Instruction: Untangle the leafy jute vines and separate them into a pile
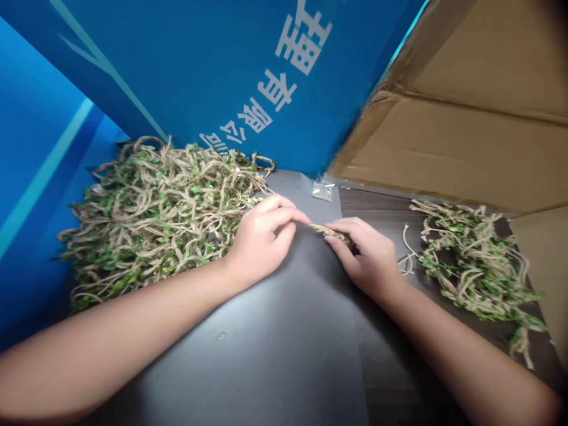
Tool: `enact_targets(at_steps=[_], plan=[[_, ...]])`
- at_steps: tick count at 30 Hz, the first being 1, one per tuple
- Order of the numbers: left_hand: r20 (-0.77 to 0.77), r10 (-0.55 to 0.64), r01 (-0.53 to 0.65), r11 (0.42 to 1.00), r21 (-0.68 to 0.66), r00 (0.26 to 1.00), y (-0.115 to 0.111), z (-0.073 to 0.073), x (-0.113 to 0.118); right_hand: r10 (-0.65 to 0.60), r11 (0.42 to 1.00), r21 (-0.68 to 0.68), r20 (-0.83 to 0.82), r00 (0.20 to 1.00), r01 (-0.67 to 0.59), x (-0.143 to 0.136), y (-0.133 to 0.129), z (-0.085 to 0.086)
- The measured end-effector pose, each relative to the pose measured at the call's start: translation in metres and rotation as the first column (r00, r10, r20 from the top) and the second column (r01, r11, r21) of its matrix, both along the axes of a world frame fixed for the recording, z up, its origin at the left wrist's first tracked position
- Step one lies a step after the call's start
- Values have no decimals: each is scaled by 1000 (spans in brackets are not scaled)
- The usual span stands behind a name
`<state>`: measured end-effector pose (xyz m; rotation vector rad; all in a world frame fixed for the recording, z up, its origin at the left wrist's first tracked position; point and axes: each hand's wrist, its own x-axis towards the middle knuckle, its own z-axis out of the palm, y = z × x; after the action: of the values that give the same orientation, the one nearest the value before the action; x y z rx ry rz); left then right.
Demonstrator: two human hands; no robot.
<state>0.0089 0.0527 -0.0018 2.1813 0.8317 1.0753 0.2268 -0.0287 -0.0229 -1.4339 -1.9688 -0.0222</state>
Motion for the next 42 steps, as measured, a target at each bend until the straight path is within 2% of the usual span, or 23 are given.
enact_targets(at_steps=[3,6,10,11,13,15,17,21,26,34,37,42], plan=[[10,47,-47,998,-36,999,2,-1,1,37,999,11,11,999,-37,1,2,1],[-28,41,-42,999,-35,999,2,-3,3,88,996,-4,14,996,-88,1,2,2],[-150,45,-35,997,73,988,-3,0,2,125,992,-17,-23,992,-126,2,1,3],[-164,38,-21,994,109,986,-5,1,2,129,991,-22,-34,991,-130,2,0,4],[-191,-50,78,987,140,980,-8,3,2,139,989,-34,-55,989,-141,2,0,6],[-249,-182,211,973,95,951,-9,3,2,171,983,-54,-74,982,-175,2,-1,7],[-315,-262,278,960,7,912,-9,1,3,210,973,-76,-90,974,-217,2,-1,9],[-336,-269,239,962,-129,903,-7,-1,5,260,957,-104,-113,959,-272,4,-1,10],[-324,-315,278,948,-156,892,-6,0,4,322,926,-161,-138,937,-342,5,-1,9],[-325,-325,279,943,-179,888,-6,1,5,335,912,-196,-153,930,-361,4,0,12],[-304,-316,266,944,-194,899,-5,2,6,295,943,-120,-126,947,-310,4,-1,11],[-287,-313,266,945,-190,905,-6,2,7,248,969,-25,45,968,-247,5,-2,8]])
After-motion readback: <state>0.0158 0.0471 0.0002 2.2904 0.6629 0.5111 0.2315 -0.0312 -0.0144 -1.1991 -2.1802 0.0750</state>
